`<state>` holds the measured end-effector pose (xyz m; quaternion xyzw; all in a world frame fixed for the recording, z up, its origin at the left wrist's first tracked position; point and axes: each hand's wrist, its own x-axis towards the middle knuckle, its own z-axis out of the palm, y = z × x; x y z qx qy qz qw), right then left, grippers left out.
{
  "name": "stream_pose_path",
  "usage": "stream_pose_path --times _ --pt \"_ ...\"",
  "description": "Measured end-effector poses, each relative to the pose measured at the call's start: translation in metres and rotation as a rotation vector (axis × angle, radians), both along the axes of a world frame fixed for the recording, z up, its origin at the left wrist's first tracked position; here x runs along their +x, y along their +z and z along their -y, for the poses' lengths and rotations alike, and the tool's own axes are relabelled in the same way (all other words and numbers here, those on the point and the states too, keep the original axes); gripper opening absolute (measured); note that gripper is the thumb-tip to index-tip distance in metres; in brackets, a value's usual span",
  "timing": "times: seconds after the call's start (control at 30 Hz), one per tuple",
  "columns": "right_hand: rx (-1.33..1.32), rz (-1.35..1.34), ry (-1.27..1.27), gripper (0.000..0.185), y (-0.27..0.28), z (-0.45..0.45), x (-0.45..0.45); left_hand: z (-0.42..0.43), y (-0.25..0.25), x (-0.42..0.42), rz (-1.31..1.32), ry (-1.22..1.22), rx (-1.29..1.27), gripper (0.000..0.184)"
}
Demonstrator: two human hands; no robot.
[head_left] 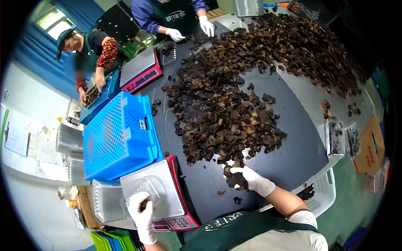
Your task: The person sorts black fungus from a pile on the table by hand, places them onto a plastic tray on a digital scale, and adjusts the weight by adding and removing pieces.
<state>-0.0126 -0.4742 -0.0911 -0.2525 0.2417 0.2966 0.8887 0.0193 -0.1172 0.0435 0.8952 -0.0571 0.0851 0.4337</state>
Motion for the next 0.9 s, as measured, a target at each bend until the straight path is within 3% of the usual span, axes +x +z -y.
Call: stream_pose_path --times 0.2,0.23,0.33,0.4,0.47,0.53,0.6,0.7,0.73,0.83,0.9 --pt "0.11 0.038 0.08 0.023 0.021 -0.015 0.019 -0.061 -0.039 0.014 0.092 -0.065 0.424 0.023" --pt "-0.023 -0.016 0.094 0.027 0.04 -0.024 0.025 -0.059 -0.049 0.015 0.054 -0.066 0.36 0.024" --pt "0.111 0.194 0.149 0.025 0.05 -0.062 0.05 -0.034 -0.058 0.018 0.021 -0.088 0.22 0.025" --pt "-0.079 0.343 0.171 0.021 0.095 -0.091 0.062 -0.023 -0.063 0.019 0.067 -0.063 0.217 0.026" --pt "-0.05 0.516 0.206 0.028 0.078 -0.136 0.079 -0.025 -0.07 0.02 0.077 0.058 0.109 0.024" --pt "-0.352 0.829 0.27 0.032 0.12 -0.149 0.087 -0.025 -0.064 0.02 0.052 0.263 -0.142 0.024" --pt "-0.528 0.993 0.247 0.032 0.118 -0.184 0.093 -0.031 -0.061 0.021 0.016 0.412 -0.243 0.023" --pt "-0.984 1.269 0.147 0.028 0.076 -0.239 0.103 -0.055 -0.087 0.019 0.133 0.392 -0.077 0.02" --pt "-1.105 1.397 0.255 0.032 0.069 -0.241 0.104 -0.063 -0.093 0.018 0.135 0.348 0.112 0.018" --pt "-1.25 1.559 0.256 0.034 0.052 -0.244 0.098 -0.065 -0.1 0.017 0.105 0.371 0.018 0.018" --pt "-1.418 1.565 0.206 0.061 0.05 -0.247 0.092 -0.066 -0.099 0.018 0.093 0.331 0.01 0.021"
